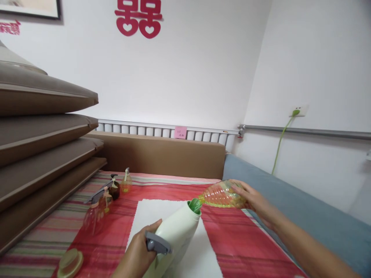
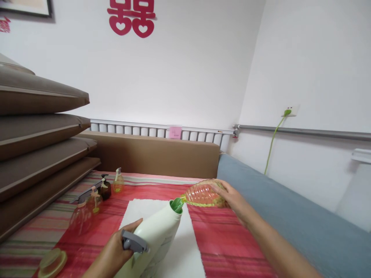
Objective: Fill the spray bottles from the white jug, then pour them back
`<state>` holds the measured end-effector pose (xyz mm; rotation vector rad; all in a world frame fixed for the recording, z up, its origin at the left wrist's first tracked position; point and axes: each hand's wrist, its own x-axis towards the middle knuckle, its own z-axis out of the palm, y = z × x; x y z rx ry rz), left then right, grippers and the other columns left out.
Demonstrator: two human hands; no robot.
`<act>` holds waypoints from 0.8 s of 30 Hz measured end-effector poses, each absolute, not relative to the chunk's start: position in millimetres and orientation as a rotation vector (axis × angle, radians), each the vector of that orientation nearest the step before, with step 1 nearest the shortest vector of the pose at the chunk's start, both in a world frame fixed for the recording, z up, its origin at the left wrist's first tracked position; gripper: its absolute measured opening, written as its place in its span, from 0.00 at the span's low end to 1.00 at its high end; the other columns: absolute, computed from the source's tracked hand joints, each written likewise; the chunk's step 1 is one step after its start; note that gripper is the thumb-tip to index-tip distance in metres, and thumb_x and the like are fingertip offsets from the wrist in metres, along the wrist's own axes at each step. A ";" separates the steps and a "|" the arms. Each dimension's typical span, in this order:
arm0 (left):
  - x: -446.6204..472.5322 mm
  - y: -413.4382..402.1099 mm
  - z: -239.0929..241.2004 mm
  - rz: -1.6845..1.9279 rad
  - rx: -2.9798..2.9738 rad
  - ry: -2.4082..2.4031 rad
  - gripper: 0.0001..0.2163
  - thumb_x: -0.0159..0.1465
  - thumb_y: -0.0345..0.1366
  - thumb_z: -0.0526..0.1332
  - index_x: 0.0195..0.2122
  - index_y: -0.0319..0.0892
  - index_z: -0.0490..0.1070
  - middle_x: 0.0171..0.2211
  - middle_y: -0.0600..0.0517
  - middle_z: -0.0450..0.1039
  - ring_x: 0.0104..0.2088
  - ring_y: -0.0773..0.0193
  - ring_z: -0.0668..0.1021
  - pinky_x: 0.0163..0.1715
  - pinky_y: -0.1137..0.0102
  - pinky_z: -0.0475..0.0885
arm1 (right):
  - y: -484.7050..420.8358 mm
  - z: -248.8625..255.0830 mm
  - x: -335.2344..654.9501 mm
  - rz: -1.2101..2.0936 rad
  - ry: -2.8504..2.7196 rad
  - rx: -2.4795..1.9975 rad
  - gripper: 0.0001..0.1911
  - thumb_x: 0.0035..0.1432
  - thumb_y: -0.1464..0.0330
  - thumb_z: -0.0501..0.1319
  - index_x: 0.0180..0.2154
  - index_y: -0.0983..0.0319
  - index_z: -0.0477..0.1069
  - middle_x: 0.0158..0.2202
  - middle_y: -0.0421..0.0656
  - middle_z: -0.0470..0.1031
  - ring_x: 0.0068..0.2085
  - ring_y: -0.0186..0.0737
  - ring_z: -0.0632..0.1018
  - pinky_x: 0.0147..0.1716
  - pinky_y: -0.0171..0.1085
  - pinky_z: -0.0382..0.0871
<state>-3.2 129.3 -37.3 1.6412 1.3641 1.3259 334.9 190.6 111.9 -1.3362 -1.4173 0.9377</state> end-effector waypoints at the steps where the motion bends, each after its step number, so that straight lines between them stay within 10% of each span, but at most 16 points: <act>1: -3.2 129.0 -37.6 1.335 1.638 1.370 0.32 0.40 0.19 0.54 0.48 0.42 0.74 0.48 0.50 0.75 0.50 0.55 0.75 0.53 0.65 0.68 | 191.7 112.0 334.3 0.927 -1.422 -1.343 0.24 0.49 0.54 0.63 0.47 0.56 0.68 0.46 0.45 0.75 0.34 0.39 0.77 0.28 0.33 0.74; 16: -4.3 127.5 -41.5 1.316 1.622 1.407 0.32 0.40 0.17 0.54 0.48 0.40 0.73 0.48 0.51 0.75 0.51 0.55 0.74 0.53 0.65 0.68 | 198.1 129.2 327.1 0.740 -1.686 -1.418 0.32 0.49 0.49 0.61 0.52 0.57 0.62 0.49 0.48 0.72 0.43 0.49 0.75 0.33 0.39 0.74; 24: -5.0 125.5 -40.9 1.343 1.635 1.401 0.31 0.40 0.19 0.54 0.48 0.42 0.74 0.48 0.51 0.75 0.51 0.54 0.74 0.52 0.67 0.69 | 185.9 163.8 300.7 0.344 -2.004 -1.413 0.32 0.43 0.53 0.66 0.51 0.55 0.67 0.51 0.45 0.72 0.50 0.57 0.72 0.51 0.49 0.64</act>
